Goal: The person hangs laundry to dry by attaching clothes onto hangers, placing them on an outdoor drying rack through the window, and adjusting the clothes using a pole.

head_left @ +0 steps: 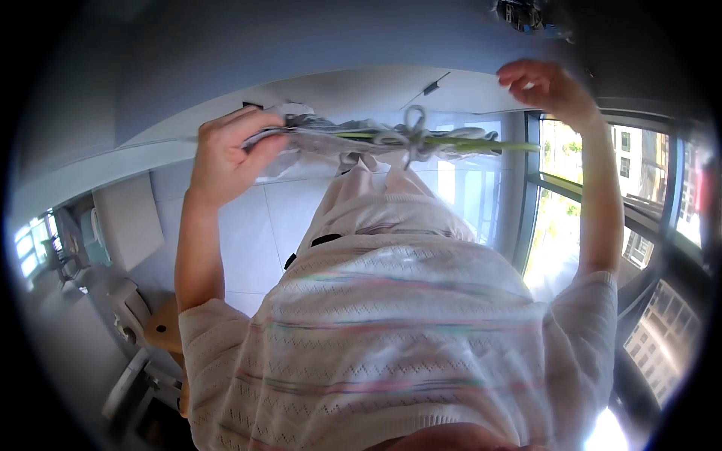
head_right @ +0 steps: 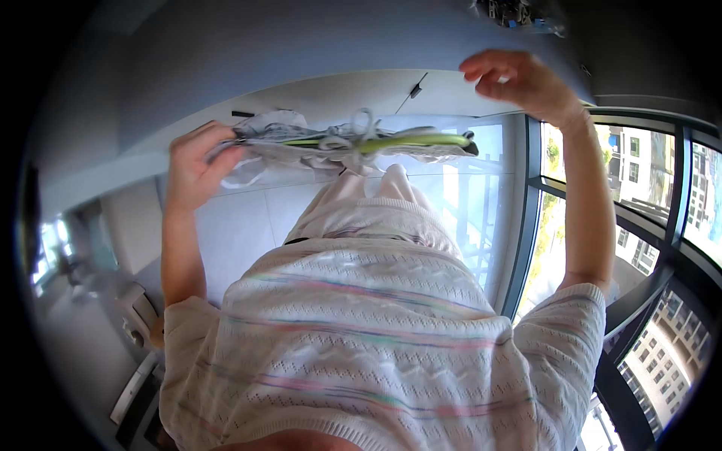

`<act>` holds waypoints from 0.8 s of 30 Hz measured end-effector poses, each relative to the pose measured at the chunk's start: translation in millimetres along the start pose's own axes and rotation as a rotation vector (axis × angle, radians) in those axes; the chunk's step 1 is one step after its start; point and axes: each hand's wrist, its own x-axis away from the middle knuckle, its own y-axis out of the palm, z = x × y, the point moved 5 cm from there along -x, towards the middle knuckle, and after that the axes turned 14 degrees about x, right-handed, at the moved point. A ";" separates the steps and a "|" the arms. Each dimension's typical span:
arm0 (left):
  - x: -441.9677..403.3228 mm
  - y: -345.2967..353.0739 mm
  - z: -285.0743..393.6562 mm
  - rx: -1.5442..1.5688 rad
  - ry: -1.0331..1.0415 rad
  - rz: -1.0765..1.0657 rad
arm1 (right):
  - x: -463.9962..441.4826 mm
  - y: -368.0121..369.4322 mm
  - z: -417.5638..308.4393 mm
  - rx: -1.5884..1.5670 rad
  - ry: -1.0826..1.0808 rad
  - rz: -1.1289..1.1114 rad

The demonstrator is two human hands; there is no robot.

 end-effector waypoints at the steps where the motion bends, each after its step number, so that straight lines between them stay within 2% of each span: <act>1: 4.5 -7.3 -4.5 0.027 -0.027 0.011 | 8.5 11.6 4.4 -0.046 0.022 -0.036; 4: 12.3 -22.6 -8.6 0.068 -0.071 0.039 | 18.1 38.7 8.7 0.016 0.145 -0.082; 10: 26.9 -47.6 -22.5 0.159 -0.154 0.106 | 11.0 70.5 4.5 -0.066 0.104 -0.130; 13: 32.7 -54.8 -28.4 0.218 -0.183 0.150 | 7.7 66.9 -6.4 -0.210 0.030 -0.024; 16: 45.0 -62.2 -40.1 0.278 -0.267 0.196 | 8.4 68.8 -3.0 -0.325 0.053 0.093; 19: 54.9 -66.1 -50.6 0.306 -0.307 0.246 | 12.3 54.2 -23.1 -0.082 0.074 0.321; 22: 62.8 -70.6 -61.8 0.339 -0.319 0.289 | 9.7 53.2 -22.8 -0.318 -0.091 0.318; 24: 62.9 -70.5 -62.4 0.356 -0.311 0.326 | 10.3 55.7 -24.8 -0.448 -0.094 0.221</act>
